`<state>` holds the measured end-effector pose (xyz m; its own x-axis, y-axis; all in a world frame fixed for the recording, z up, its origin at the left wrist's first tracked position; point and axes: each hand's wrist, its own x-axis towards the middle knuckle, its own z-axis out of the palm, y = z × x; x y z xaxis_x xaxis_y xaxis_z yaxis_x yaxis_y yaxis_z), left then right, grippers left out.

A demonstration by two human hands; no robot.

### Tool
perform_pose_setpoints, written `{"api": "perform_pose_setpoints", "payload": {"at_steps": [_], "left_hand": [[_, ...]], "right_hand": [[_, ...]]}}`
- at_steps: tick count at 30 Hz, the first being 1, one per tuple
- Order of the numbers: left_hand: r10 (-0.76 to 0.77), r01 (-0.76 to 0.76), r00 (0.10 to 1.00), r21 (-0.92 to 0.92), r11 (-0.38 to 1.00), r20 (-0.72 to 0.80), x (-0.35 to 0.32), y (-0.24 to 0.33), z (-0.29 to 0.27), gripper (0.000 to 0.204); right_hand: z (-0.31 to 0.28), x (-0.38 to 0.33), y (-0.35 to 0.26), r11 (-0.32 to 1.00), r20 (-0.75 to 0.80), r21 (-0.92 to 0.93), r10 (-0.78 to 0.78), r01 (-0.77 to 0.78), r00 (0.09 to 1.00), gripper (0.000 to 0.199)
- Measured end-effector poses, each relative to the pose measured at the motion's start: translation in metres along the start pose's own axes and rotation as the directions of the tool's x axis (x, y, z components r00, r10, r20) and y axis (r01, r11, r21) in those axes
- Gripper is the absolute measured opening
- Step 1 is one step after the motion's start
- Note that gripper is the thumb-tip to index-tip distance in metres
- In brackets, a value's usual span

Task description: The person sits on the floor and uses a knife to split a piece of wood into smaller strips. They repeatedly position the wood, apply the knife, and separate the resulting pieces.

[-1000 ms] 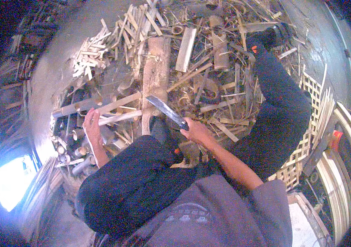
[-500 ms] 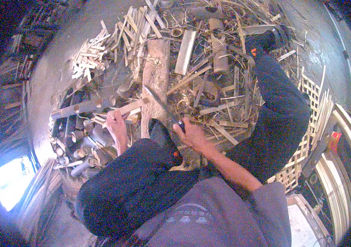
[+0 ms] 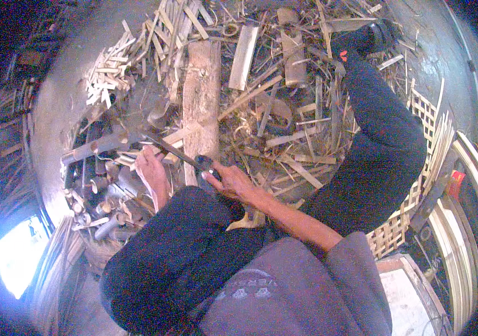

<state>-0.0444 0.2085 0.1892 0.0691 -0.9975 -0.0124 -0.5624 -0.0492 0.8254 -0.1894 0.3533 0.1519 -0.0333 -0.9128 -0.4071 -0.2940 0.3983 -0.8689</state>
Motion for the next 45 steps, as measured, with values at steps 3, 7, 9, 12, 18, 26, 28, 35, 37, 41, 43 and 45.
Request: {"api": "perform_pose_setpoints", "payload": {"at_steps": [3,7,9,12,18,26,28,35,37,41,43,45], "left_hand": [[0.050,-0.051,0.999,0.020,0.999,0.012,0.004,0.001,0.005,0.039],[-0.056,0.054,0.998,-0.101,0.993,-0.016,-0.003,0.014,0.002,0.042],[-0.031,0.034,0.996,-0.023,0.999,0.088,-0.003,0.007,-0.002,0.041],[-0.060,0.072,0.997,-0.292,0.954,0.049,-0.001,-0.001,-0.002,0.040],[0.126,-0.134,0.990,0.121,0.984,0.071,0.004,0.002,-0.004,0.039],[0.192,-0.197,0.980,0.119,0.973,0.051,0.006,-0.016,-0.002,0.041],[0.109,-0.111,0.992,0.030,0.993,0.055,0.007,-0.023,-0.005,0.041],[-0.046,0.051,0.999,-0.530,0.846,0.023,0.003,0.020,0.011,0.040],[-0.116,0.086,0.993,-0.632,0.770,-0.005,0.007,0.012,0.013,0.039],[-0.228,0.198,0.974,-0.516,0.833,0.005,0.004,0.003,-0.003,0.035],[-0.125,0.147,0.989,-0.444,0.884,0.080,0.008,-0.012,-0.011,0.031],[-0.179,0.246,0.967,-0.493,0.835,0.178,-0.003,-0.002,-0.014,0.026]], "right_hand": [[0.000,0.024,0.061,0.976,-0.232,0.023,0.214,-0.214,0.949,0.056],[0.007,0.005,0.014,0.994,-0.104,0.045,-0.097,0.102,0.990,0.055],[-0.003,0.004,0.015,0.999,-0.097,0.042,0.016,-0.012,0.995,0.056],[0.005,0.023,0.045,0.992,-0.208,0.089,0.101,-0.084,0.973,0.058],[0.005,0.021,0.047,0.981,-0.171,0.095,0.184,-0.169,0.968,0.056],[0.013,0.017,0.064,0.989,-0.233,0.070,0.142,-0.129,0.962,0.056],[-0.003,0.004,0.038,0.985,-0.066,0.076,0.162,-0.157,0.985,0.060],[0.001,0.018,0.082,0.892,0.037,0.327,0.317,-0.311,0.948,0.063],[0.005,0.022,0.092,0.824,0.073,0.493,0.282,-0.280,0.957,0.060],[-0.004,0.019,0.086,0.818,0.064,0.503,0.286,-0.279,0.956,0.056],[-0.007,0.012,0.072,0.934,-0.087,0.320,0.198,-0.161,0.976,0.054],[-0.009,0.005,0.060,0.987,-0.162,0.099,0.145,-0.130,0.976,0.054]]}}
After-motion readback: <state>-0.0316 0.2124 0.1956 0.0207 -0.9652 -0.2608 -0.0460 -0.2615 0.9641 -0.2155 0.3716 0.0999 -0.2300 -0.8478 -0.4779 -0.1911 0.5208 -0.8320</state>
